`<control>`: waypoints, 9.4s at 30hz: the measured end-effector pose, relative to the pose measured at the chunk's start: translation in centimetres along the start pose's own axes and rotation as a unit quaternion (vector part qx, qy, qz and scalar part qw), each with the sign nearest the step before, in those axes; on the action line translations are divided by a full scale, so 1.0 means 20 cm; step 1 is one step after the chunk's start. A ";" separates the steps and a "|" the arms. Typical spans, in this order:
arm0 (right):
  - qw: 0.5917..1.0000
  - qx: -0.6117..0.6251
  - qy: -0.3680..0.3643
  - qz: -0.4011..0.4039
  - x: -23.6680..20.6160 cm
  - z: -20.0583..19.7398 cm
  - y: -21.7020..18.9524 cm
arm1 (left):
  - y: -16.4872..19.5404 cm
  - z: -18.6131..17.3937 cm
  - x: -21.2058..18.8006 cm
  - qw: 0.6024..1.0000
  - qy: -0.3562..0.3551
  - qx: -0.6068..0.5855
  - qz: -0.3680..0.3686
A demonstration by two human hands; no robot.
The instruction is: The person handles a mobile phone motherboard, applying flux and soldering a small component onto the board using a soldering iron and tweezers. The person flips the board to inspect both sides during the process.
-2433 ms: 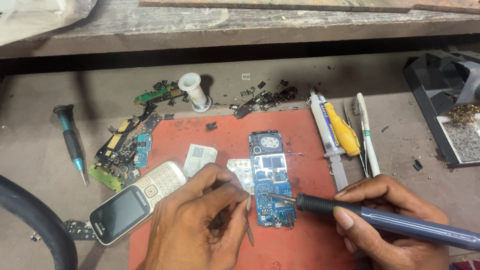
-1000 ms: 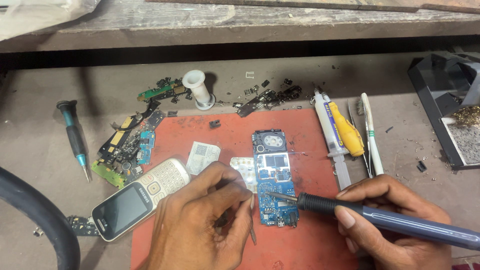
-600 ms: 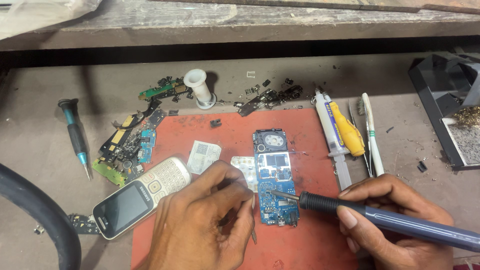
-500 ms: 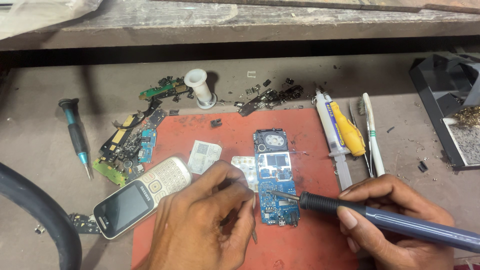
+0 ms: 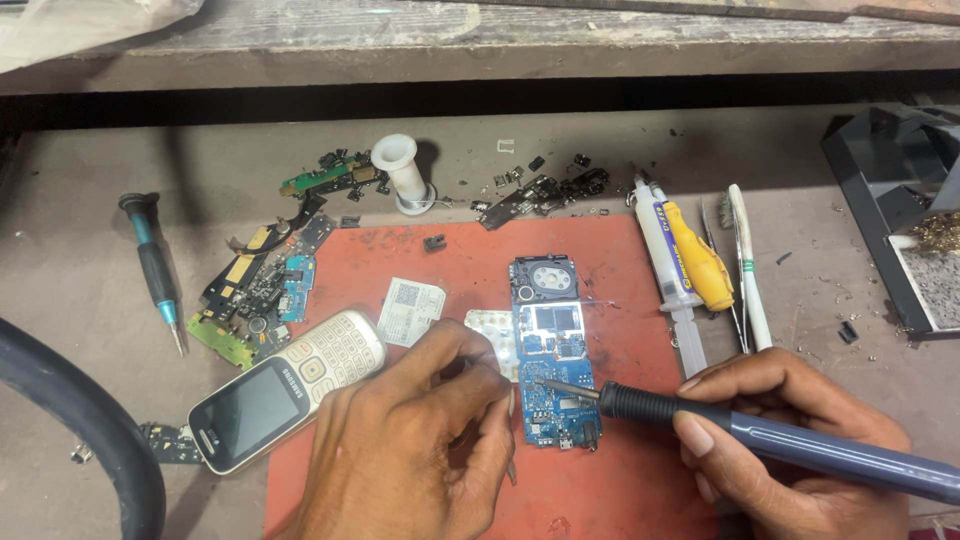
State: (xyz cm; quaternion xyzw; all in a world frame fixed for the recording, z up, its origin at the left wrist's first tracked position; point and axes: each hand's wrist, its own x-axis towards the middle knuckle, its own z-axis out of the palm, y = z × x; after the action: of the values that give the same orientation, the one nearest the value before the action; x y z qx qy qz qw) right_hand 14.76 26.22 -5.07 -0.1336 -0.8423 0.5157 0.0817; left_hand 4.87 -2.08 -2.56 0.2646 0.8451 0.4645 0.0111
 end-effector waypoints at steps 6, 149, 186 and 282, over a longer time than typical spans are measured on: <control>1.000 0.012 0.000 -0.015 0.00 0.00 0.00 | 0.00 -0.01 0.00 1.000 -0.005 0.016 0.020; 0.990 0.133 0.038 -0.018 0.01 -0.12 0.05 | 0.03 -0.02 0.03 0.999 -0.036 0.033 0.005; 0.998 0.021 0.067 -0.005 0.03 0.00 -0.06 | 0.03 -0.02 0.03 0.998 -0.044 0.037 0.013; 0.999 -0.006 0.037 0.031 0.04 -0.06 -0.02 | 0.04 -0.01 0.03 0.998 -0.043 0.039 0.018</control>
State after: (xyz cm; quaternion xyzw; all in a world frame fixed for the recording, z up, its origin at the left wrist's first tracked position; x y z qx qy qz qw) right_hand 14.17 27.27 -4.24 -0.1793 -0.8371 0.5078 0.0959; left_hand 4.70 -1.64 -1.68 0.2996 0.8561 0.4200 0.0285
